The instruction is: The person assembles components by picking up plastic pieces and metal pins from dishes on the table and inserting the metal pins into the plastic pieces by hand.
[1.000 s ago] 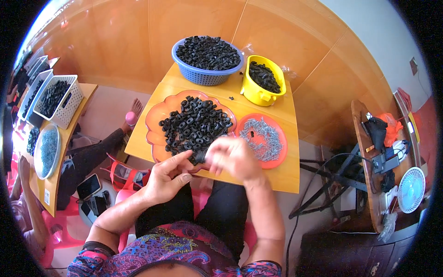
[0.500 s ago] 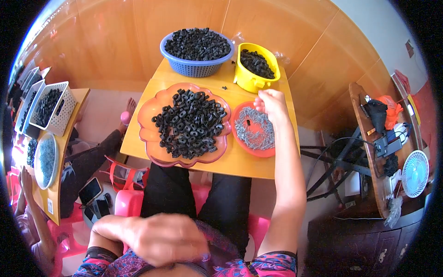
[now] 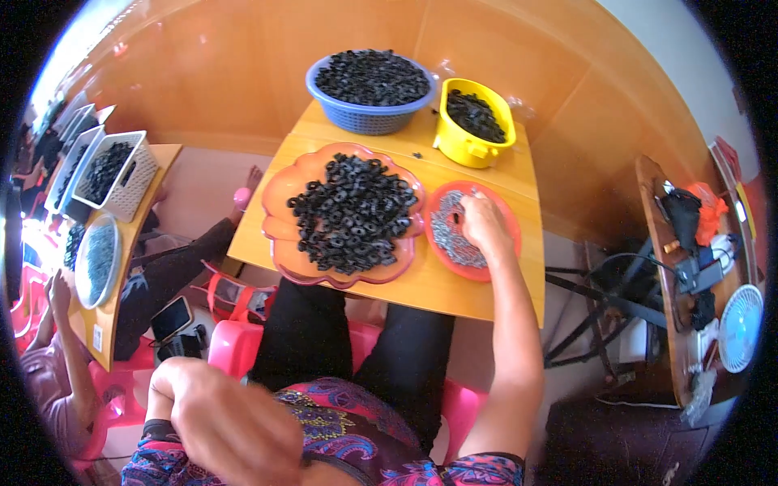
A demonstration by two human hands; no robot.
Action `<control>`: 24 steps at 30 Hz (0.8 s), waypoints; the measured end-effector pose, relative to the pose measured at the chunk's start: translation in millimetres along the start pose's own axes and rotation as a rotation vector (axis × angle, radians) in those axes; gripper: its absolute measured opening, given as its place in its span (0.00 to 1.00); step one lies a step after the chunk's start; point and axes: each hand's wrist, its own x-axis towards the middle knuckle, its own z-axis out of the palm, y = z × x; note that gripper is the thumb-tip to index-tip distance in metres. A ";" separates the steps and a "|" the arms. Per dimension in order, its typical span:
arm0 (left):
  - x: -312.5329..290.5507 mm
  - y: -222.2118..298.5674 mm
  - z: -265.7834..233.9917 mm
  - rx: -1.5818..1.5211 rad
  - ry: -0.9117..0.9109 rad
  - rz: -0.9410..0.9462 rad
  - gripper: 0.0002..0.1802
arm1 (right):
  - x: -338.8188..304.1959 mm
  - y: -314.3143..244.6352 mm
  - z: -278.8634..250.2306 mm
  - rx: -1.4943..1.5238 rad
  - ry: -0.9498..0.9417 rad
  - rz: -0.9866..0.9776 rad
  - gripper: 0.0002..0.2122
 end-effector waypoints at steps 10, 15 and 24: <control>-94.7 -38.4 -97.4 1.106 0.713 -1.274 0.13 | -16.0 -9.2 -22.3 0.136 -0.108 -0.019 0.04; -125.9 -82.9 -137.4 1.343 0.397 -1.226 0.11 | -27.3 -8.2 -27.5 0.230 0.170 -0.077 0.06; -131.6 -106.3 -149.0 1.410 0.651 -1.270 0.13 | -34.6 -20.1 -28.0 0.832 0.152 0.185 0.04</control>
